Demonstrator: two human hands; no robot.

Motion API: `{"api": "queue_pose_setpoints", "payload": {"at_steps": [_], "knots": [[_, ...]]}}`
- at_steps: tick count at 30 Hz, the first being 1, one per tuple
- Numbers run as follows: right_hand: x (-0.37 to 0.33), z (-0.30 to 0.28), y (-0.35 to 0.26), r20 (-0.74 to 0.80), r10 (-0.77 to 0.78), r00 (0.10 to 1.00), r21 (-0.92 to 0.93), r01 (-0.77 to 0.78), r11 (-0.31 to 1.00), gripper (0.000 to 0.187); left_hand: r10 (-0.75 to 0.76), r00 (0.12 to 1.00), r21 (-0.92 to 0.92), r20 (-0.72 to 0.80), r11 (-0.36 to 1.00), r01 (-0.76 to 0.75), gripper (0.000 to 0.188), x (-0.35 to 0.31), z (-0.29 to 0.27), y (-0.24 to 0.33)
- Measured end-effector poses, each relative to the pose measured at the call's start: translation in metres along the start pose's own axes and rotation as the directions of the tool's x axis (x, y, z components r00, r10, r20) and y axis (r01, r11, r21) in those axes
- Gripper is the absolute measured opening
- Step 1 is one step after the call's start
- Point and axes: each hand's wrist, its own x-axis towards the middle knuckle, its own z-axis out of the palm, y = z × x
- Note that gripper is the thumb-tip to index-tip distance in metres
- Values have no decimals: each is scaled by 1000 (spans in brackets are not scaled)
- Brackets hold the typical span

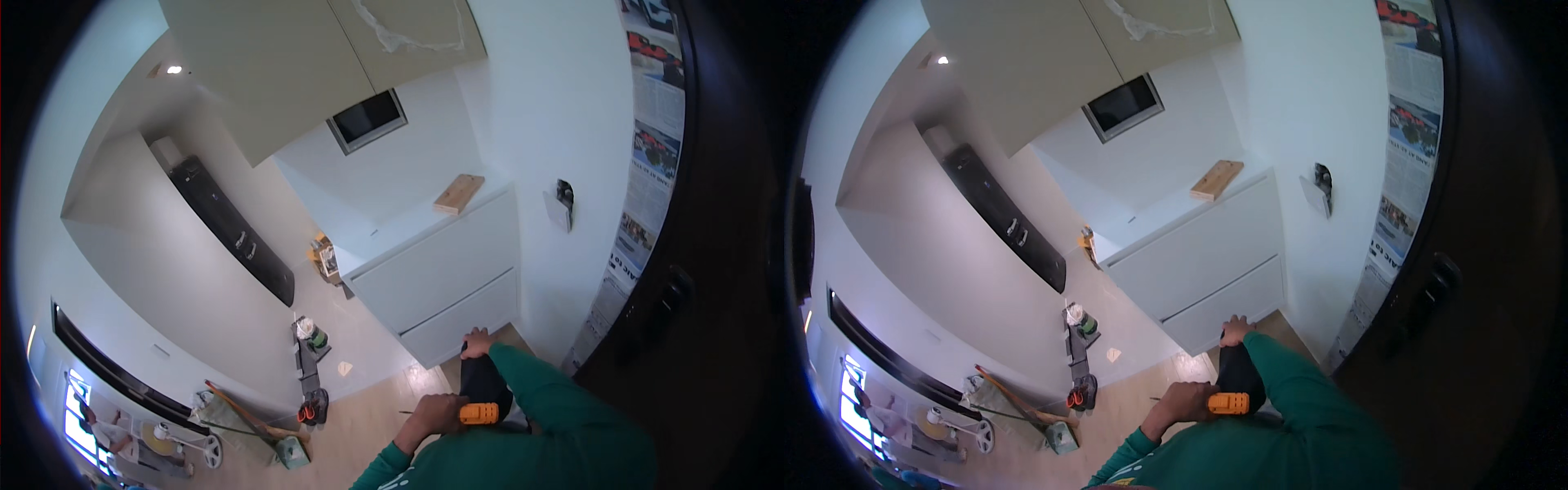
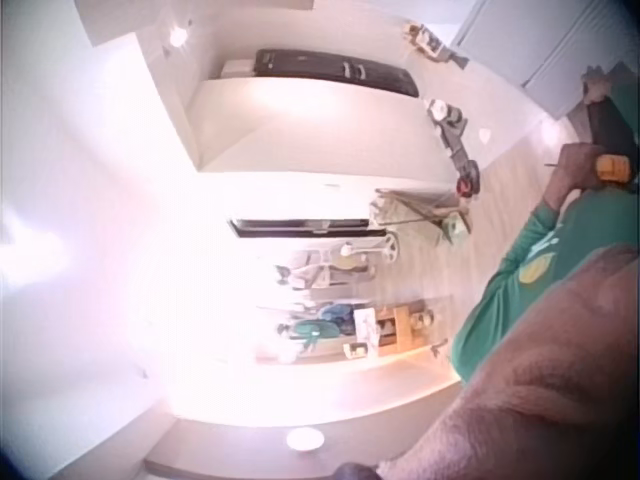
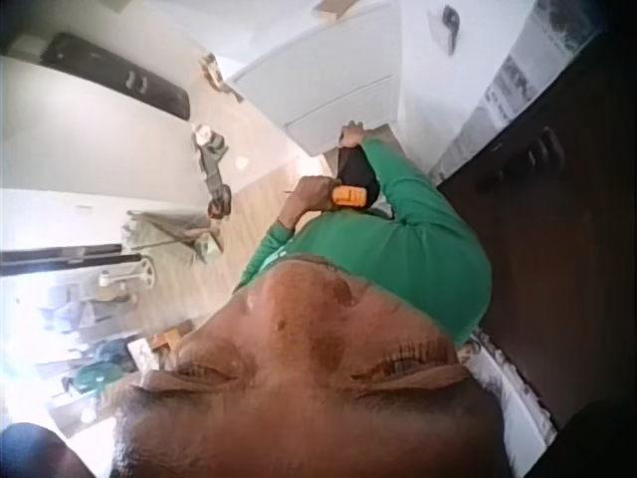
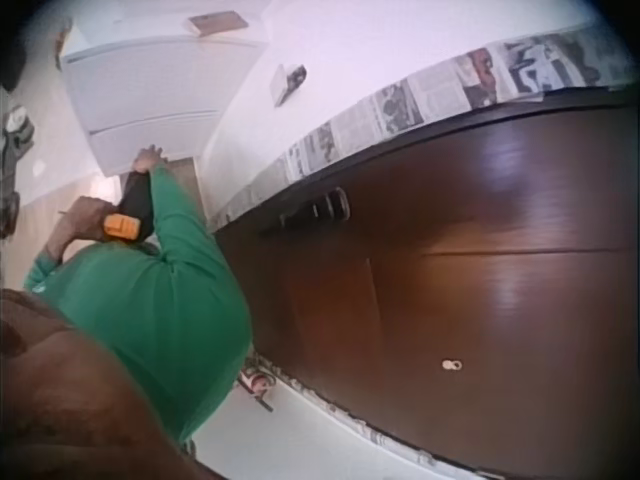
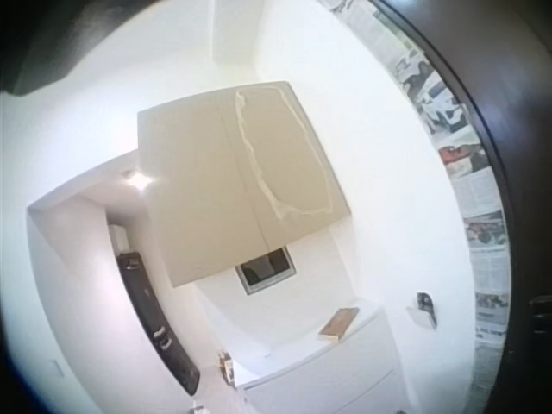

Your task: The person uses a power drill and then a manual screwdriver to tighten screws on cabinet door hinges. The person also opens and closes the cabinet doors several times during the adjustment process.

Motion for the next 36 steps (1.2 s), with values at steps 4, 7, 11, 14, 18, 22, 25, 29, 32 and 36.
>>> {"api": "queue_pose_setpoints", "payload": {"at_steps": [4, 7, 11, 14, 18, 22, 25, 29, 32, 36], "knots": [[-23, -11, -25, 37, 18, 999, 34, -20, 999, 78, -41, 999, 10, 18, 999, 41, 54, -7, 0, -2], [-19, -10, -21, 1, -6, 1000, 27, 6, 1000, 78, -30, 999, 15, 12, 999, 30, 48, -3, -7, 1], [-14, -11, -21, -33, 10, 999, -24, -11, 1000, 79, -14, 1000, -10, -7, 1000, 14, 44, -2, -12, 3], [-20, -13, -24, -28, 22, 999, -19, -23, 1000, 78, -33, 998, 2, 53, 999, 33, 48, 1, -17, 7], [-27, -16, -19, -44, -4, 999, 51, 7, 999, 78, 6, 1000, 1, 26, 1000, -6, 47, 7, -9, 9], [-31, -13, -5, -79, -12, 997, 133, 23, 991, 77, 22, 987, 38, 158, 999, -28, 45, 24, -13, 16], [-32, -17, -5, -70, -8, 998, 172, 20, 985, 75, 35, 980, 48, 198, 998, -45, 41, 35, -9, 19], [-31, -25, -2, -41, 3, 999, 194, 5, 981, 74, 50, 973, 52, 226, 997, -63, 41, 45, -6, 20], [-27, -29, -1, -43, 5, 999, 183, 3, 983, 75, 34, 978, 52, 204, 998, -45, 40, 46, -10, 20], [-22, -17, 0, -32, -37, 999, 162, 42, 986, 76, 50, 979, -16, 199, 999, -48, 39, 43, 5, 6]]}}
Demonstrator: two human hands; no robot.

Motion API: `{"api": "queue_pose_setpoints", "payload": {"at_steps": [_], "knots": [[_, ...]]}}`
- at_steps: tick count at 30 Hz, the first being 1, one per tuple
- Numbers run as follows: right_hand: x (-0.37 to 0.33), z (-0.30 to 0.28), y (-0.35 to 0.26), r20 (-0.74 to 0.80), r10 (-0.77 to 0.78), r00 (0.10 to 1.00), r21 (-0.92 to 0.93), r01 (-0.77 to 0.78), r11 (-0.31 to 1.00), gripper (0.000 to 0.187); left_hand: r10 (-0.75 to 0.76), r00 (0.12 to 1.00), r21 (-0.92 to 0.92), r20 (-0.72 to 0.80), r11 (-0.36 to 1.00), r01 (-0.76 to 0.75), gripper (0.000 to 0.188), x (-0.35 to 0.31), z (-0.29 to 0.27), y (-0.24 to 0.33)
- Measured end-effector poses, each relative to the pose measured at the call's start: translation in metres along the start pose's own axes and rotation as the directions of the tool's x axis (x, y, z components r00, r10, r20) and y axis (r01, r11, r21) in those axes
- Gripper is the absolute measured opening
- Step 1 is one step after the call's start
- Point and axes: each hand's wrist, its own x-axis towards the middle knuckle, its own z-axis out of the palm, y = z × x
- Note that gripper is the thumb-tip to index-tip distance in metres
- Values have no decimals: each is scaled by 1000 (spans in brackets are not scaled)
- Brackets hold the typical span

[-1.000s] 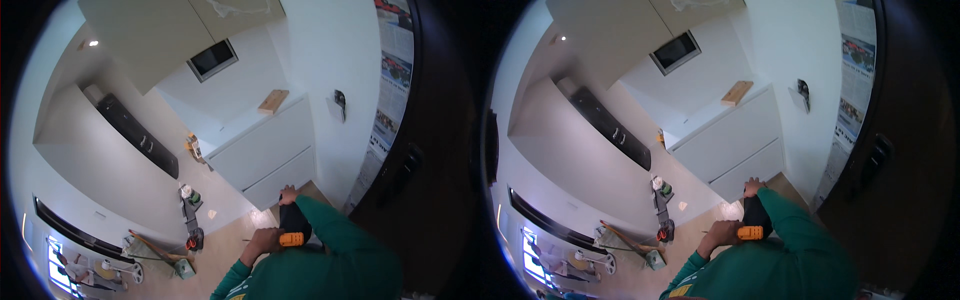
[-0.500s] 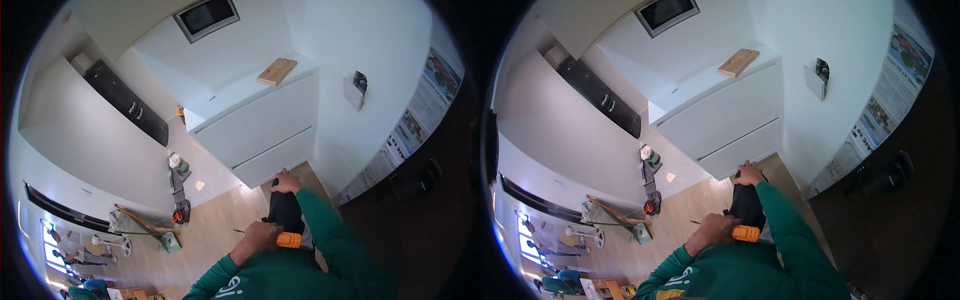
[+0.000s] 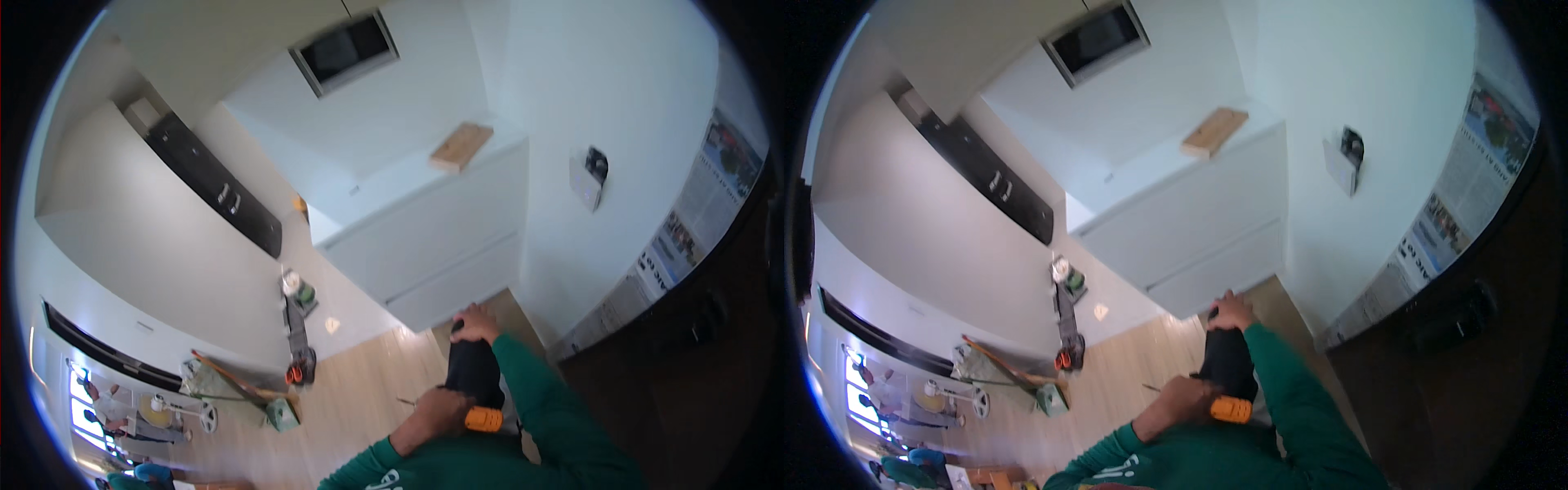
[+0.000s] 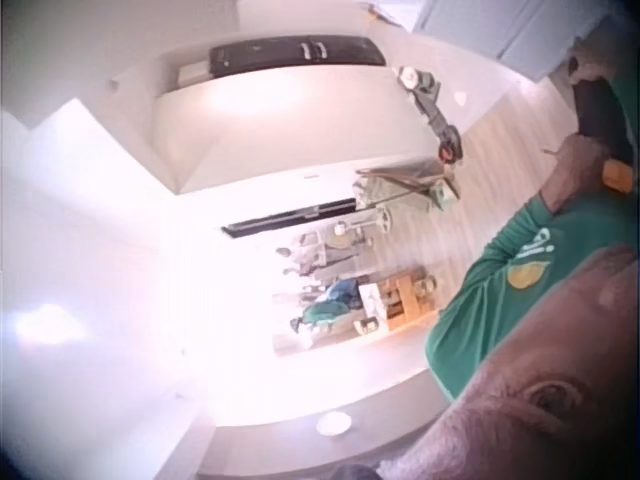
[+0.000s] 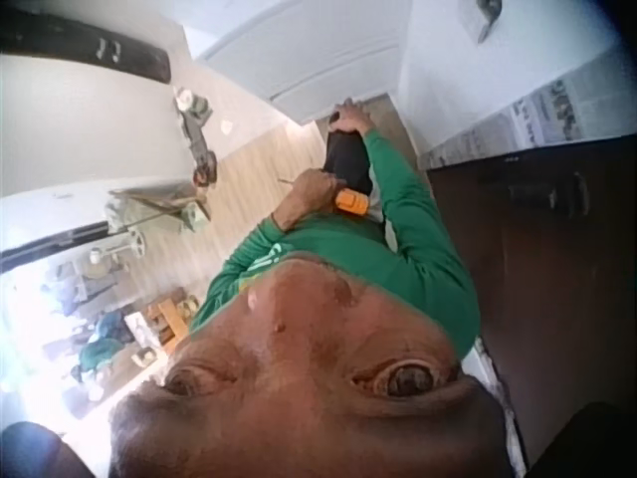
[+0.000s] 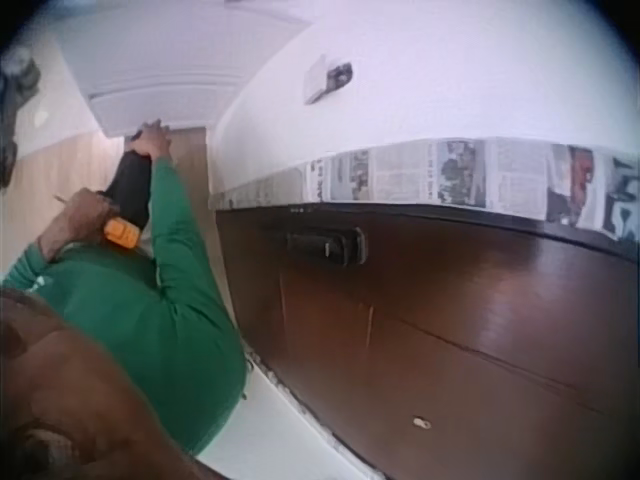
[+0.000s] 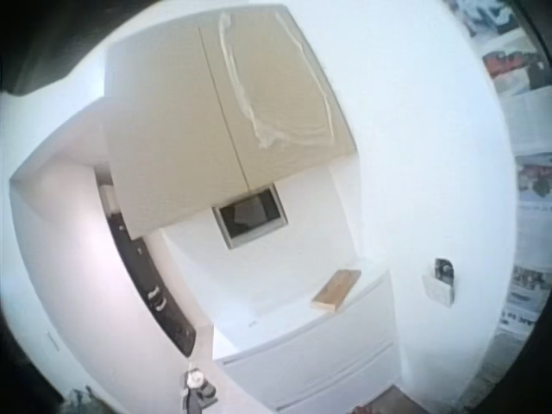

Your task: The person uses a power drill and then a manual screwdriver to tighten screws on cabinet door hinges. The person also opens and closes the cabinet doors several times during the adjustment process.

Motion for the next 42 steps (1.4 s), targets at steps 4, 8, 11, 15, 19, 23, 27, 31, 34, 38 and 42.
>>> {"api": "queue_pose_setpoints", "payload": {"at_steps": [4, 8, 11, 15, 19, 23, 27, 31, 34, 38, 42], "knots": [[33, 23, 10, 43, -62, 997, -237, 71, 969, 89, 28, 999, 20, -37, 999, -28, 29, 3, 4, -11], [65, -91, -48, 362, -231, 903, -286, 343, 895, 59, -82, 995, -1, -61, 997, 83, 54, 28, 1, -9], [-47, -220, -249, 77, -690, 719, -319, 674, 666, 42, -132, 991, -53, -33, 990, 130, 55, -6, 3, -19], [-149, -372, -424, -546, -792, -273, -741, 598, 304, 45, -90, 994, -139, 58, 986, 97, 57, -22, -32, -7], [-174, -457, -529, -502, -676, -540, -865, 309, 395, 58, -122, 959, -203, -256, 977, 70, 59, 7, 6, -30], [-135, -451, -585, -571, -615, -544, -816, 293, 499, 74, -183, 928, -267, -326, 959, 96, 59, 9, 28, -48], [-86, -420, -587, -523, -685, -507, -845, 203, 495, 83, -221, 915, -353, -338, 931, 95, 54, 12, 46, -78], [-76, -419, -573, -466, -763, -448, -873, 91, 480, 85, -155, 988, -306, -23, 942, 141, 60, -22, 2, -68], [-77, -413, -580, -470, -761, -448, -863, 54, 502, 84, -200, 980, -319, -19, 930, 183, 63, -37, -1, -73], [-72, -414, -574, -444, -763, -471, -882, 79, 464, 82, -235, 970, -319, -61, 925, 204, 63, -48, -4, -69], [-72, -409, -568, -448, -768, -459, -883, 90, 461, 79, -302, 946, -243, -116, 932, 268, 62, -58, 3, -72]]}}
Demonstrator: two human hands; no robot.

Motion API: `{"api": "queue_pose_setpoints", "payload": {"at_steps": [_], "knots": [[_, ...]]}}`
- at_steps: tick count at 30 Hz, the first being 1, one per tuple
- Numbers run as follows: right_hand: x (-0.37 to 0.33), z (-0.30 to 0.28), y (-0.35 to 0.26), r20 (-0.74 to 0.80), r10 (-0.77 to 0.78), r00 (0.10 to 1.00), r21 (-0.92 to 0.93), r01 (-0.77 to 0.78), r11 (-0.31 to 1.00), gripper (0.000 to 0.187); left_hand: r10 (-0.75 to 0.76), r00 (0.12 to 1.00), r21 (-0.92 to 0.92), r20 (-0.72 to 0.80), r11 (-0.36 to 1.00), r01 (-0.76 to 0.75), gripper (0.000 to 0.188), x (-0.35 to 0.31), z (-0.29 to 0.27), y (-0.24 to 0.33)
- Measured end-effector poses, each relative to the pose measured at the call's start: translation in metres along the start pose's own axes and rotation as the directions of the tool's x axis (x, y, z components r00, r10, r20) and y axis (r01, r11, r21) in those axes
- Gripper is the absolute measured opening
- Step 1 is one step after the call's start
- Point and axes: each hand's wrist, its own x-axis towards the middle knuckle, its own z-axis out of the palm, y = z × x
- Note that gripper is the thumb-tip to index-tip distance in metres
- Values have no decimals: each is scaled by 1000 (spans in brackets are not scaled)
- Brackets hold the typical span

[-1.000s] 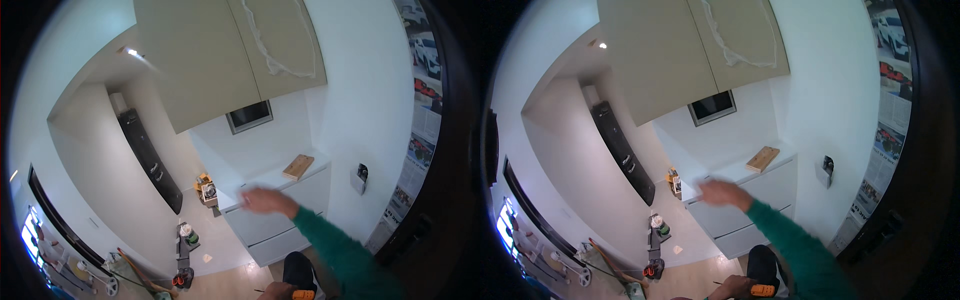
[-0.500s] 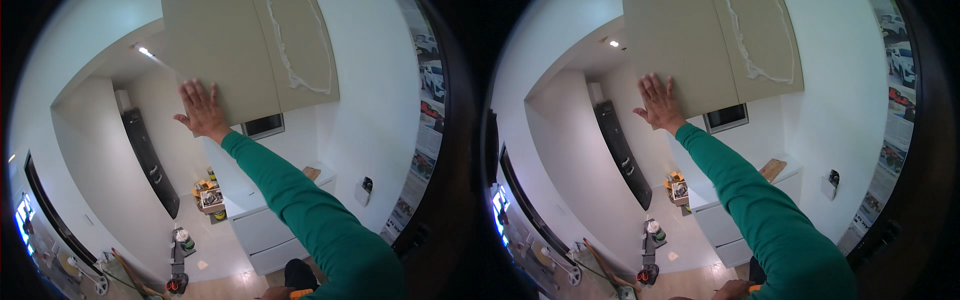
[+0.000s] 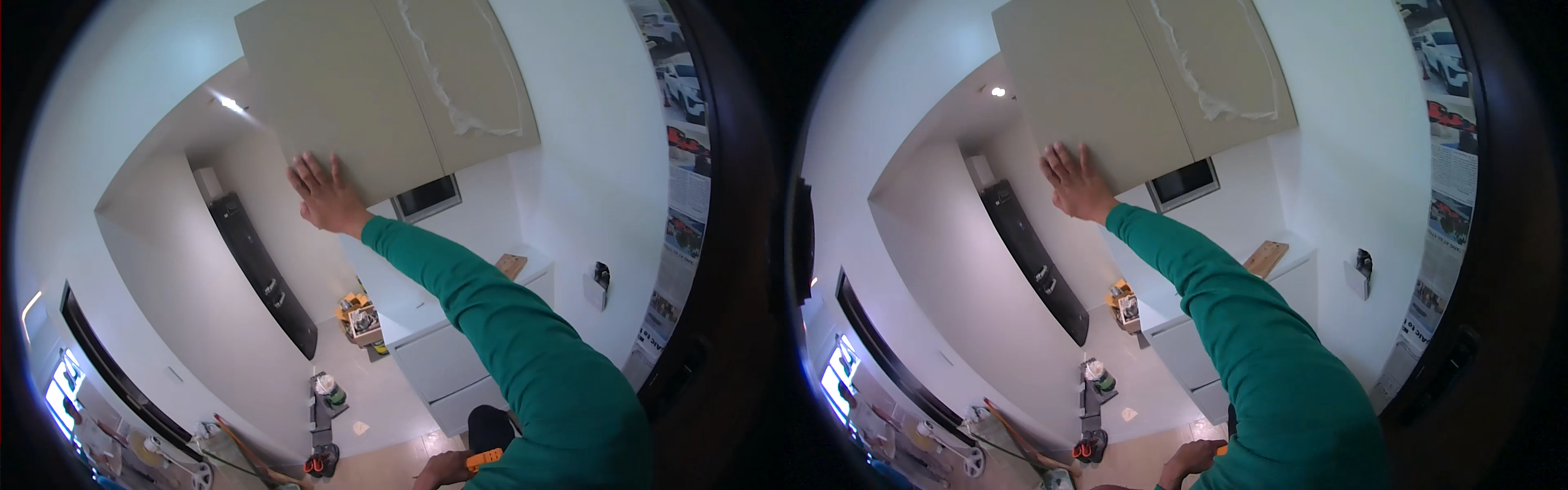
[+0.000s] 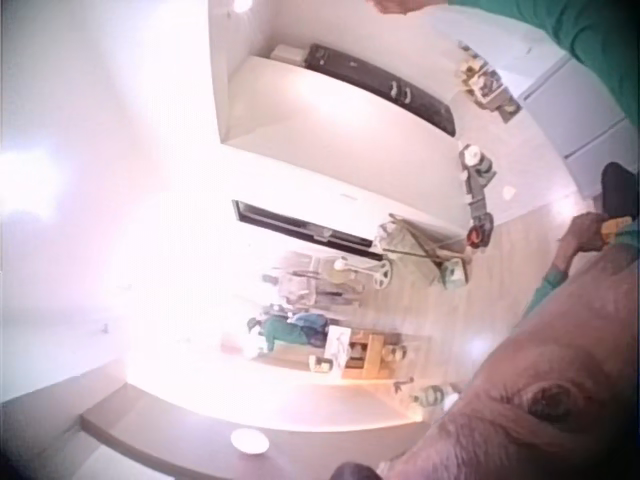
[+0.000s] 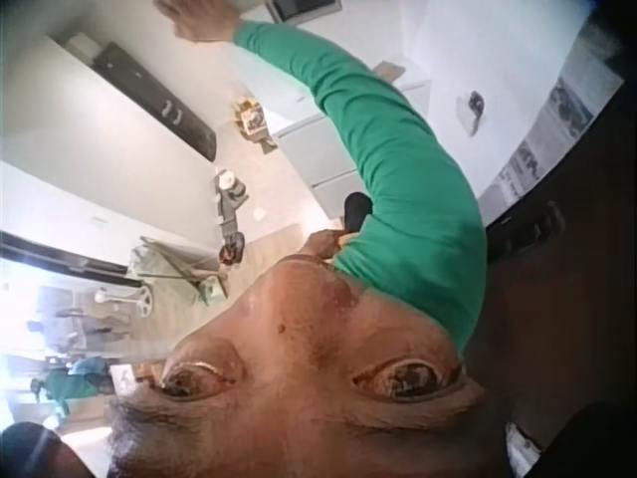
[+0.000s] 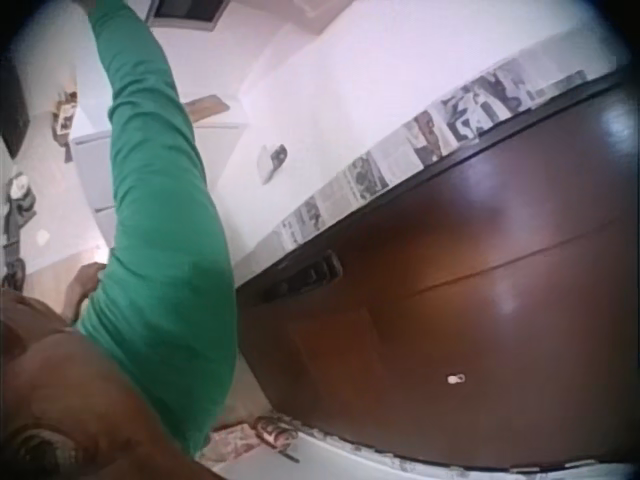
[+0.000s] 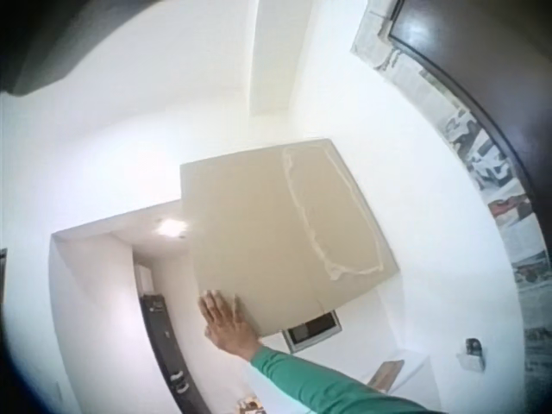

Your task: The person uses a power drill and then a manual screwdriver to tighten screws on cabinet door hinges. The person also opens and closes the cabinet doors several times during the adjustment process.

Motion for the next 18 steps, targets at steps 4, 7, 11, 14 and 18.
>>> {"api": "queue_pose_setpoints", "payload": {"at_steps": [4, 7, 11, 14, 18], "knots": [[-16, -7, -5, 41, 12, 999, -66, -9, 998, 78, -23, 1000, -38, 8, 999, 23, 61, -5, -5, 15], [-55, -44, -40, 359, 89, 929, 353, -223, 909, 77, -92, 995, -21, 37, 995, 93, 62, -9, -12, 29], [-175, -139, -76, 468, 106, 877, 683, -435, 587, 73, -72, 991, 77, 116, 995, 63, 63, 11, -23, 46], [-301, -199, -95, 714, -51, 699, 688, -684, 243, 77, -40, 980, 133, 197, 991, 13, 63, 25, -23, 54], [-541, -199, -86, 944, 101, 314, 314, -949, 24, 54, 60, 943, 247, 328, 958, -147, 64, 79, -34, 84]]}}
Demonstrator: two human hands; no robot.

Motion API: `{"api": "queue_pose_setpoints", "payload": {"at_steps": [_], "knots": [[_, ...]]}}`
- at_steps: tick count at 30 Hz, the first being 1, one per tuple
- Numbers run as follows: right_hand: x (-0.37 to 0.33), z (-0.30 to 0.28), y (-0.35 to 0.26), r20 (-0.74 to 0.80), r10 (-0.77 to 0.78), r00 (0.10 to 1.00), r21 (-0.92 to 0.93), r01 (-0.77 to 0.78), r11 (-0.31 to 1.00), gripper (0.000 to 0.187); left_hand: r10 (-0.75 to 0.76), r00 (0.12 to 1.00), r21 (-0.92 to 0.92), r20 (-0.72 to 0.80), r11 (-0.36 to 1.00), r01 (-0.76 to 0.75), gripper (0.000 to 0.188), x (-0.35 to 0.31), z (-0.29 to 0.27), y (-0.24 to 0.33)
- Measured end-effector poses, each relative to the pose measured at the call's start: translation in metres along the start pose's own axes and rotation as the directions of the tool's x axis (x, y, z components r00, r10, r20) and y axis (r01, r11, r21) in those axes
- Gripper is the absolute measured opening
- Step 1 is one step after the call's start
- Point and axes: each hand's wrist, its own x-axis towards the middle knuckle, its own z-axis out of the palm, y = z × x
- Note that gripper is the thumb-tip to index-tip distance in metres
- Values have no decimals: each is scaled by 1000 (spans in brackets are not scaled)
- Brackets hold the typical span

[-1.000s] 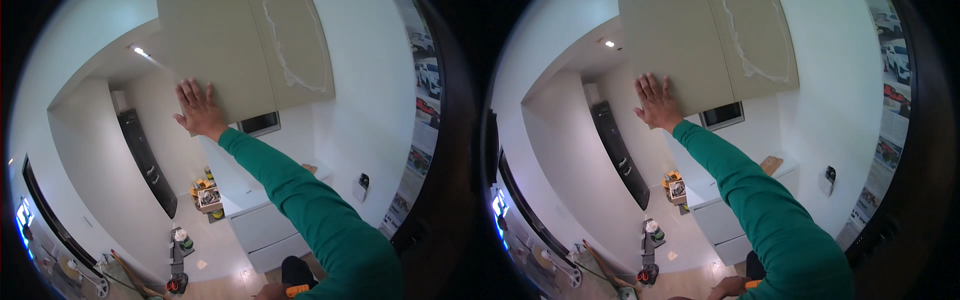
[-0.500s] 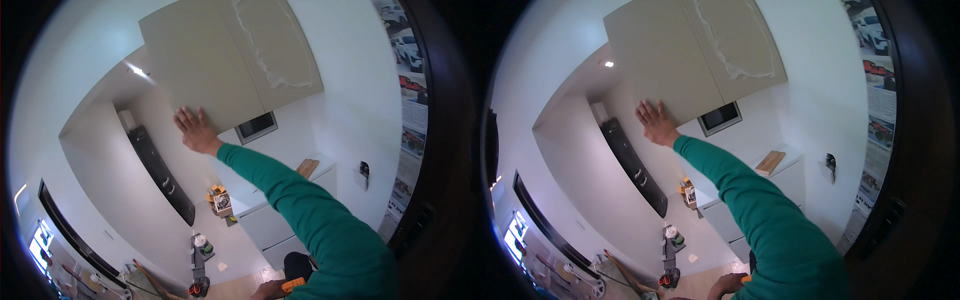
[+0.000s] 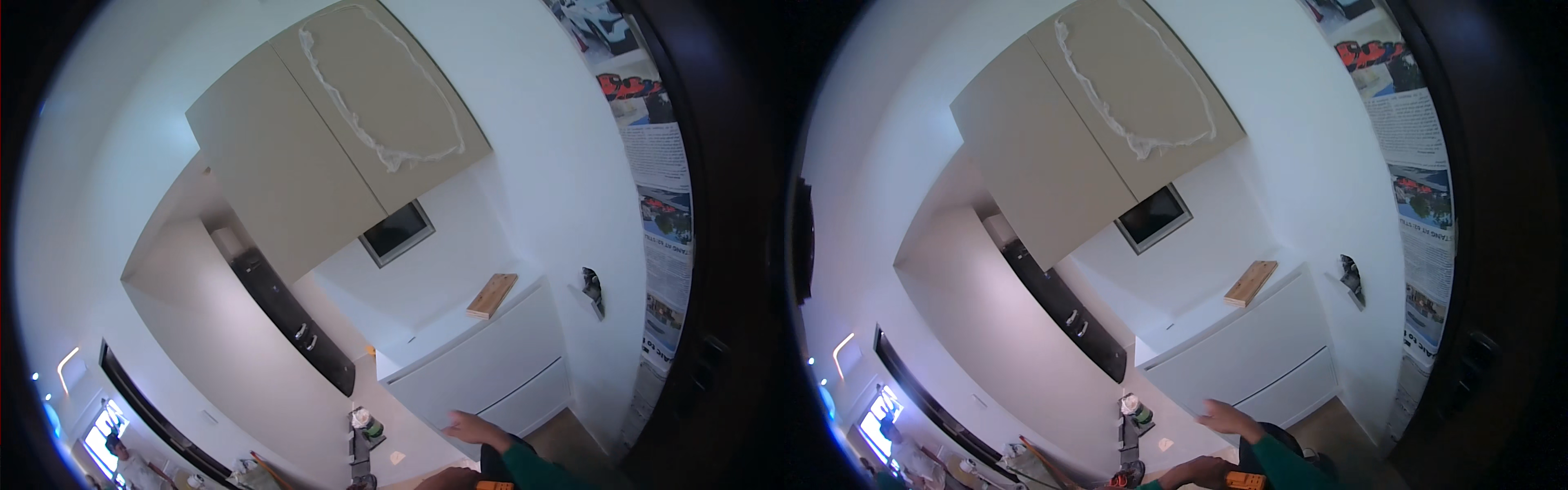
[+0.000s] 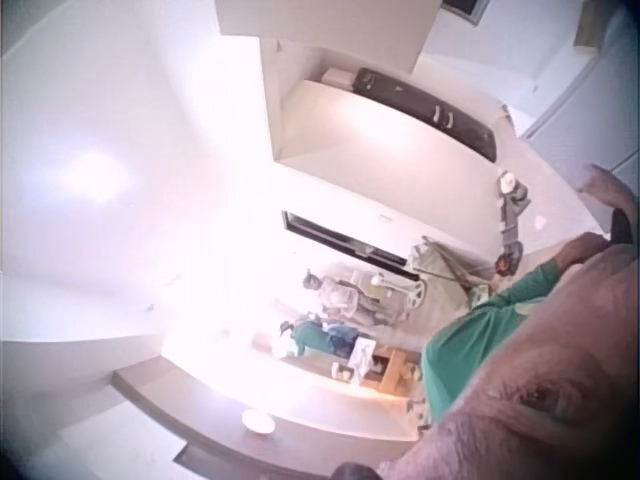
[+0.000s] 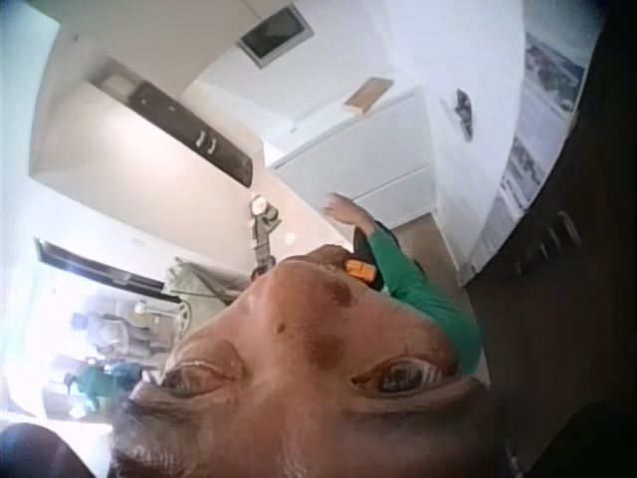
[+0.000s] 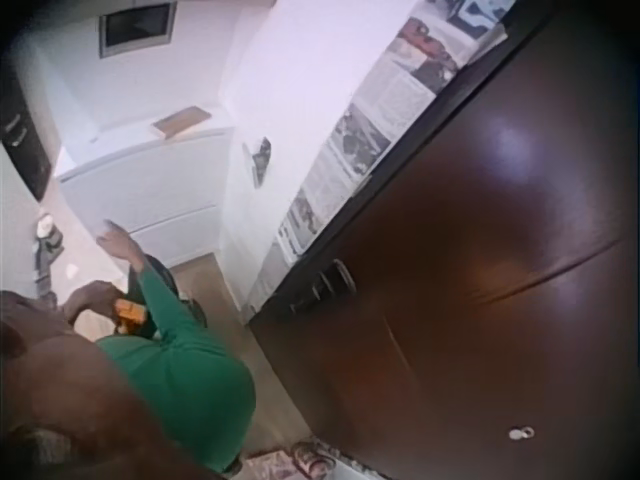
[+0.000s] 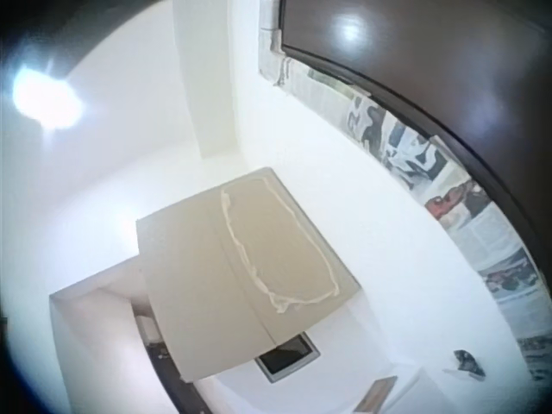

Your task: The person uses a power drill and then a manual screwdriver to tighten screws on cabinet door hinges. The person also opens and closes the cabinet doors several times during the adjustment process.

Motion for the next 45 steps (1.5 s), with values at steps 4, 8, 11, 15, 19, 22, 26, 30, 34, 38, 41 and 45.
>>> {"api": "queue_pose_setpoints", "payload": {"at_steps": [4, 8, 11, 15, 19, 22, 26, 30, 34, 38, 41, 45], "knots": [[-103, 18, 59, 21, 477, 879, 461, -432, 775, 39, 39, 991, 30, 126, 999, -43, 64, 21, 11, -7], [-134, 30, 84, -244, 502, 830, 622, -263, 738, 28, 108, 975, 25, 193, 993, -115, 66, 24, -20, 8], [-137, 34, 58, -428, 518, 741, 540, -250, 804, 26, 81, 979, -128, 184, 990, -58, 68, 30, -11, -3], [-143, 23, 41, -535, 440, 721, 355, -281, 892, 23, 122, 989, -155, 83, 982, -108, 62, 42, 1, -20], [-140, 29, 60, -563, 392, 727, 259, -296, 920, 25, 104, 991, -107, -83, 988, -113, 64, 43, 10, -30], [-143, 31, 70, -578, 407, 707, 282, -295, 913, 25, 56, 996, -59, -76, 996, -61, 64, 28, -13, -8], [-150, 30, 75, -515, 435, 738, 441, -206, 873, 27, 47, 982, -160, -181, 984, -77, 68, 6, -9, -50], [-157, 0, 52, -137, 599, 789, 700, -351, 622, 46, -142, 959, -668, -246, 742, -62, 63, -37, -57, -84], [-107, -45, -53, 4, 250, 968, 544, -212, 812, 66, -268, 811, -713, -520, 659, -239, 59, -71, -127, -109], [-21, -56, -146, -143, -77, 987, -316, 28, 948, 73, -334, 764, -749, -552, 601, -278, 59, -87, -166, -156], [38, -64, -184, -169, 37, 985, -564, -127, 816, 57, -375, 775, -800, -509, 539, -264, 60, -80, -199, -192], [109, -99, -170, -194, -35, 980, -657, -103, 747, 50, -382, 719, -768, -581, 549, -329, 69, -64, -250, -210]]}}
